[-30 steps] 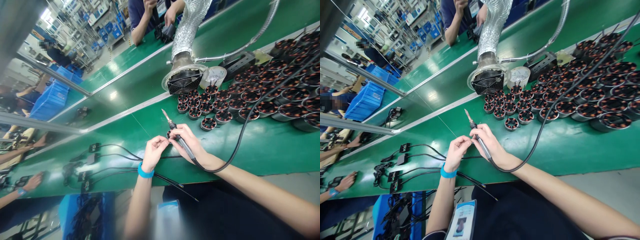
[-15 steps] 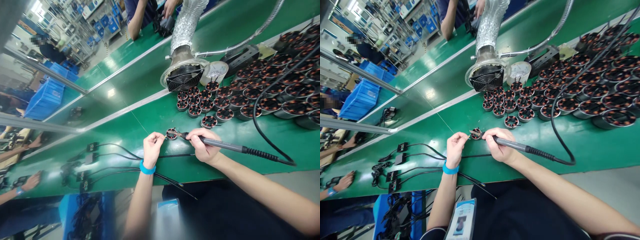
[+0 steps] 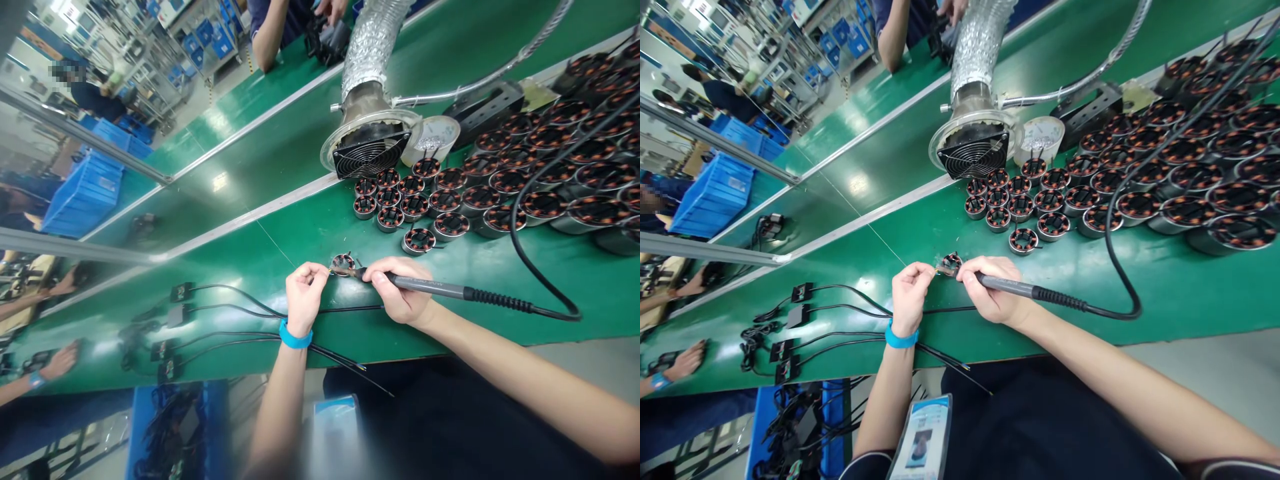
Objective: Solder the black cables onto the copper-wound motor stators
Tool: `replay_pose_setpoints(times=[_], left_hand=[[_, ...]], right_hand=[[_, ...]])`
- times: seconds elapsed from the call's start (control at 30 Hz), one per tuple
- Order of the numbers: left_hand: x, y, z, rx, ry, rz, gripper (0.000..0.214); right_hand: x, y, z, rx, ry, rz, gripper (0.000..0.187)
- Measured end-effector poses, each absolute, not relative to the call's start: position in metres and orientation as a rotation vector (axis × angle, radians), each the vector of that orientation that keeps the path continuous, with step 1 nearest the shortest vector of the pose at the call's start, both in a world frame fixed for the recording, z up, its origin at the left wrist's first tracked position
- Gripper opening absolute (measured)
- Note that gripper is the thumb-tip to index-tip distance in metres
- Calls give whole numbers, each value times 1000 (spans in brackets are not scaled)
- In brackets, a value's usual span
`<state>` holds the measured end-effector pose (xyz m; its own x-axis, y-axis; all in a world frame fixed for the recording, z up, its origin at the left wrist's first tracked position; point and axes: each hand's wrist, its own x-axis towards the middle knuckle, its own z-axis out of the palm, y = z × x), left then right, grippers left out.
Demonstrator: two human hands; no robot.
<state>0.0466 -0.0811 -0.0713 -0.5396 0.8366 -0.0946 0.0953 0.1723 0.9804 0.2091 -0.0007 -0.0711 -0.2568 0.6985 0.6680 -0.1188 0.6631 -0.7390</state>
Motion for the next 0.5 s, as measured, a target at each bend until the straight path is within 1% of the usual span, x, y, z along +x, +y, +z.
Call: replay_pose_setpoints(times=[0.2, 0.5], left_hand=[[47, -81, -73, 878, 1784, 1432, 14], [47, -81, -72, 882, 1787, 1431, 13]], right_hand=[[209, -4, -81, -547, -1528, 966, 16], [210, -5, -91, -646, -1422, 988, 17]])
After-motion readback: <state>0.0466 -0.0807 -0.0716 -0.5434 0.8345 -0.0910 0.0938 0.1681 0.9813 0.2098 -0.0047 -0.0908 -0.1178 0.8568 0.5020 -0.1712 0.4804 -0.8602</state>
